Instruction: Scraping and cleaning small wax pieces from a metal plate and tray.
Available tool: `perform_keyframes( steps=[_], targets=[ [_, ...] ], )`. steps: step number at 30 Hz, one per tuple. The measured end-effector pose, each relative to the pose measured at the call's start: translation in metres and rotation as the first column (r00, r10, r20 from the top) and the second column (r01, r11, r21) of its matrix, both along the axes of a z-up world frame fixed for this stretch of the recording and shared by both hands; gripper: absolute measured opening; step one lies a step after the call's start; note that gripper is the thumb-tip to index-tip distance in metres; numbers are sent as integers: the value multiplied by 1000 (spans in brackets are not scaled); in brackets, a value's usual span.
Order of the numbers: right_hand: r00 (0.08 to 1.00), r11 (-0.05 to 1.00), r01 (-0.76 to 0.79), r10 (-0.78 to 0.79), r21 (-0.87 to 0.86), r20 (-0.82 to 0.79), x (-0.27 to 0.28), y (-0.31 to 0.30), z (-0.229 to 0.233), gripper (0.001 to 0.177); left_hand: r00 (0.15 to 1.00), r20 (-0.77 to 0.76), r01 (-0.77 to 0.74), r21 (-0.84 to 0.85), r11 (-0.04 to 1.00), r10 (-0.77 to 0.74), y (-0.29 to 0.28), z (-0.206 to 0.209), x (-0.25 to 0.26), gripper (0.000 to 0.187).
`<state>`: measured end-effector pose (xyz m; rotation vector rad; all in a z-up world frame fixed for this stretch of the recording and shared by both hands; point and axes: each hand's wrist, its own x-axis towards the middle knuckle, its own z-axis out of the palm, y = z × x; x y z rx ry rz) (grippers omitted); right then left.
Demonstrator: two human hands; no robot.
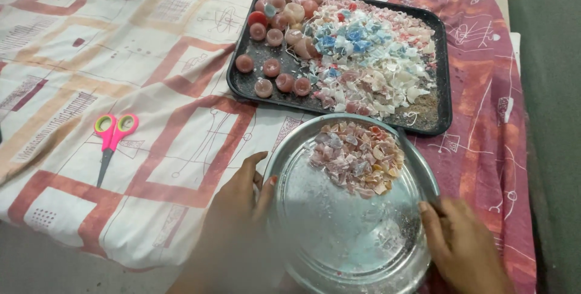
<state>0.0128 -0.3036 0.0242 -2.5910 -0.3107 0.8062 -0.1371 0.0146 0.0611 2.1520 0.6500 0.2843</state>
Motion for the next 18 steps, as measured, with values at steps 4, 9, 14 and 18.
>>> perform_keyframes(
  steps=[4, 9, 14, 18],
  targets=[
    [810, 996, 70, -91, 60, 579, -3, -7, 6, 32, 980, -197, 38, -8, 999, -38, 3, -22, 8, 49],
    [894, 962, 248, -273, 116, 355, 2, -36, -15, 62, 994, -102, 32, -29, 999, -35, 10, -37, 3, 52],
    [961, 923, 233, -267, 305, 76, 38, -75, 25, 59, 991, -40, 121, -92, 988, -125, 14, 62, 26, 33],
    [940, 863, 276, -333, 423, 67, 87, -5, 121, 50, 935, 270, 237, 5, 971, -230, 52, 63, 114, 31]
  ],
)
